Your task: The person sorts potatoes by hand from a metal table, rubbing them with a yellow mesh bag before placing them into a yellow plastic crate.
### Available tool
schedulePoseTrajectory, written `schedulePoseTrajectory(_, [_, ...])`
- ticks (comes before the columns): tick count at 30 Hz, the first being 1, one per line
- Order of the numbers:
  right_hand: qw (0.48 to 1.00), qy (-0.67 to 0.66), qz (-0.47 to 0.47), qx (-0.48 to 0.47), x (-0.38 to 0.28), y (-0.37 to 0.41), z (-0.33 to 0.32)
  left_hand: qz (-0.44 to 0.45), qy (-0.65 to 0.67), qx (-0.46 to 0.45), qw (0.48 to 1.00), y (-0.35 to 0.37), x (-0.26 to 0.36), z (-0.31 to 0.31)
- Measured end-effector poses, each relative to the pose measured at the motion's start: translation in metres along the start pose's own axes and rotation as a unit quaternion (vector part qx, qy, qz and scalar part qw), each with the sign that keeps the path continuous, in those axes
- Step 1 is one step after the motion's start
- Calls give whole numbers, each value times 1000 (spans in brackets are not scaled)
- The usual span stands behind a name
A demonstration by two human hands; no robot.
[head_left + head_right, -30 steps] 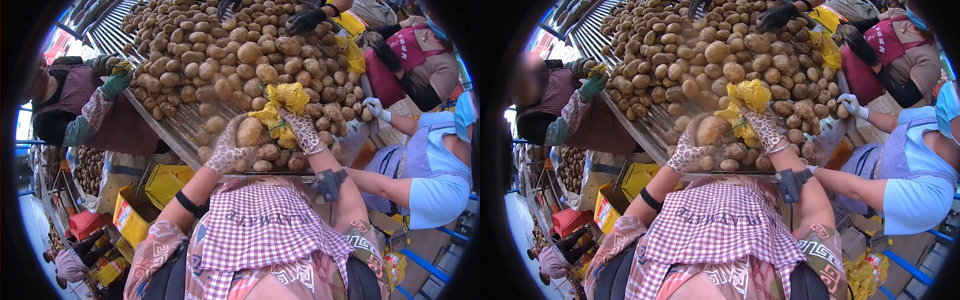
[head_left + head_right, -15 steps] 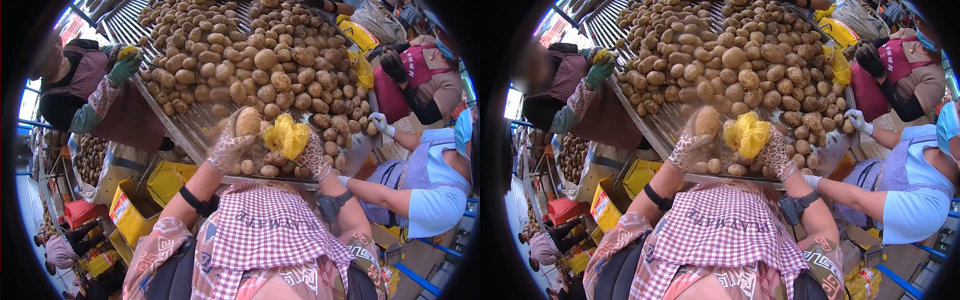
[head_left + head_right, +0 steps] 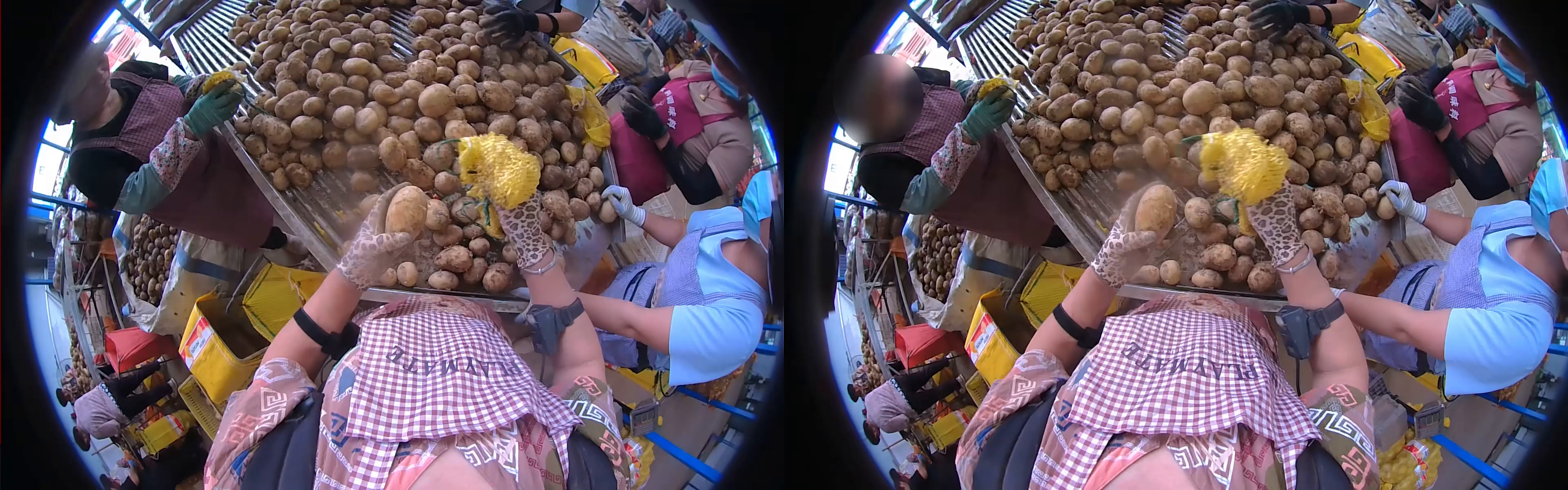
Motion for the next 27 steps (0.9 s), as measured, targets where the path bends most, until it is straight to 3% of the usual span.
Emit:
schedulePoseTrajectory(3, [944, 42, -316, -83, -58, 20, 27, -27, 89, -6, 996, -7, -13, 4])
schedulePoseTrajectory(5, [900, 181, -370, -143, -53, 28, 42, -26, 30, -78, 996, -1, -14, 3])
schedulePoseTrajectory(6, [972, 18, -193, -130, -2, 20, 29, -34, 109, -82, 990, 3, -10, 6])
schedulePoseTrajectory(7, [933, 337, 66, -108, 7, 3, 19, -34, 187, -83, 978, 5, -4, 7])
schedulePoseTrajectory(8, [980, 152, 112, -60, 23, 1, 4, -36, 195, -67, 978, 9, -4, -3])
schedulePoseTrajectory(9, [987, -40, 157, -10, 26, 2, -2, -32, 195, -63, 978, 9, -2, -2])
schedulePoseTrajectory(10, [986, -38, 159, -17, 28, 1, 3, -42, 222, -41, 973, 9, 0, 0])
schedulePoseTrajectory(13, [993, -36, -90, -75, -14, 2, 35, -70, 239, 11, 968, 5, -11, -8])
schedulePoseTrajectory(15, [961, -25, -255, -107, -40, 8, 43, -79, 243, 47, 966, -2, -25, -16])
schedulePoseTrajectory(16, [952, 39, -268, -140, -35, 11, 45, -90, 247, 30, 964, -5, -24, -14])
schedulePoseTrajectory(17, [940, 101, -277, -174, -23, 16, 46, -100, 251, 16, 963, -4, -22, -11])
schedulePoseTrajectory(18, [982, 94, -80, -146, 15, 1, 33, -85, 281, 38, 955, -2, -21, -13])
schedulePoseTrajectory(19, [982, 87, 117, -117, 53, -11, 16, -64, 311, 59, 946, 0, -18, -15])
schedulePoseTrajectory(21, [958, -118, 261, -18, 66, -9, -3, -73, 345, 41, 935, 1, -12, -16])
schedulePoseTrajectory(24, [973, -144, 179, -23, 36, -13, 4, -106, 353, 80, 926, 0, -25, -26])
schedulePoseTrajectory(26, [998, -4, -23, -62, 19, -21, 14, -71, 242, 153, 956, 0, -25, -22])
schedulePoseTrajectory(27, [998, -4, -21, -58, 15, -17, 19, -76, 241, 151, 956, -3, -26, -19])
Point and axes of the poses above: each hand's wrist, its own y-axis away from the middle knuckle, its own z-axis out of the palm, x = y × z, the point moved 4 cm from there along -y, towards the middle knuckle, and after that the axes turned 5 degrees about z, right-handed, at the moved point
